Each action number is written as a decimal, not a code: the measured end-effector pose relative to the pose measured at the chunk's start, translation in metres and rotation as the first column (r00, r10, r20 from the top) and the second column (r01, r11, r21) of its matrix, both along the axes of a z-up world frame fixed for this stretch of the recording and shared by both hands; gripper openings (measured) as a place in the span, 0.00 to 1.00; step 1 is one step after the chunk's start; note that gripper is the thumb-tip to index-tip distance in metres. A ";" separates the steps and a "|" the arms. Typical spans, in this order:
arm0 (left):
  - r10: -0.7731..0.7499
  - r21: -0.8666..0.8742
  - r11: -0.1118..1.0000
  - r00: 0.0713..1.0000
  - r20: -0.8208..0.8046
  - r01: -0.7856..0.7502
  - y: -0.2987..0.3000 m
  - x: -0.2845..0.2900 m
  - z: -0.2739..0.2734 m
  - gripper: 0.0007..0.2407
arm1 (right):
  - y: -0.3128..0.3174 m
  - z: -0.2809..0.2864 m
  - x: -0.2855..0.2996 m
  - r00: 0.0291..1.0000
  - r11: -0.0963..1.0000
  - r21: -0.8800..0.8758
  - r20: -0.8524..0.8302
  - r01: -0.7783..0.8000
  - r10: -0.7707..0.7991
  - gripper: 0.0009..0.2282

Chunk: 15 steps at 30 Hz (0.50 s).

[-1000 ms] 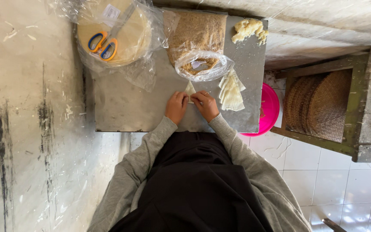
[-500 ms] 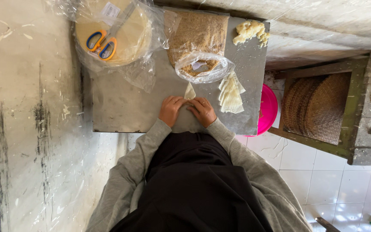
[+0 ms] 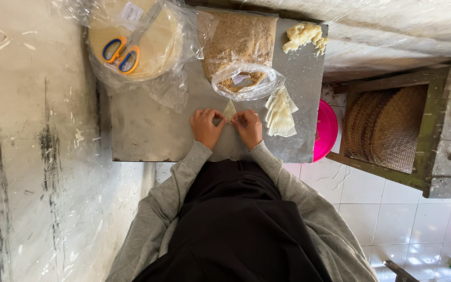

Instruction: The person folds small wrappers into triangle shapes. The person picks up a wrapper from a stack, places a small amount of brown filling inside from a bag, and then folds the edges together to seal it, repeating this for many wrappers.

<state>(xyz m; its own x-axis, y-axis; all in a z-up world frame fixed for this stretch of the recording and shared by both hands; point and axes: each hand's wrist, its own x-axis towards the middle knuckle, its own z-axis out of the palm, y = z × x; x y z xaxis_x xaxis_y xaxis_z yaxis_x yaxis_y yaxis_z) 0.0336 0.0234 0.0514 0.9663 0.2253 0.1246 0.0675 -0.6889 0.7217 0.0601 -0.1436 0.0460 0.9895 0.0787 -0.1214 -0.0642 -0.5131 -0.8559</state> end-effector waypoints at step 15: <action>0.036 0.131 0.990 0.995 0.092 -0.048 -0.007 0.002 -0.007 0.06 | -0.001 -0.009 0.009 0.941 0.967 -0.221 0.283 -0.127 0.188 0.02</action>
<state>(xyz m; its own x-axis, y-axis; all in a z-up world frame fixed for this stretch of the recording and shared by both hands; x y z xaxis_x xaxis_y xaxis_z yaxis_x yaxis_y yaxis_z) 0.0353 0.0167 0.0439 0.9400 0.2408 0.2416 0.0377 -0.7772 0.6281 0.0689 -0.1444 0.0365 0.9590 0.2411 0.1490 0.2741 -0.6555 -0.7037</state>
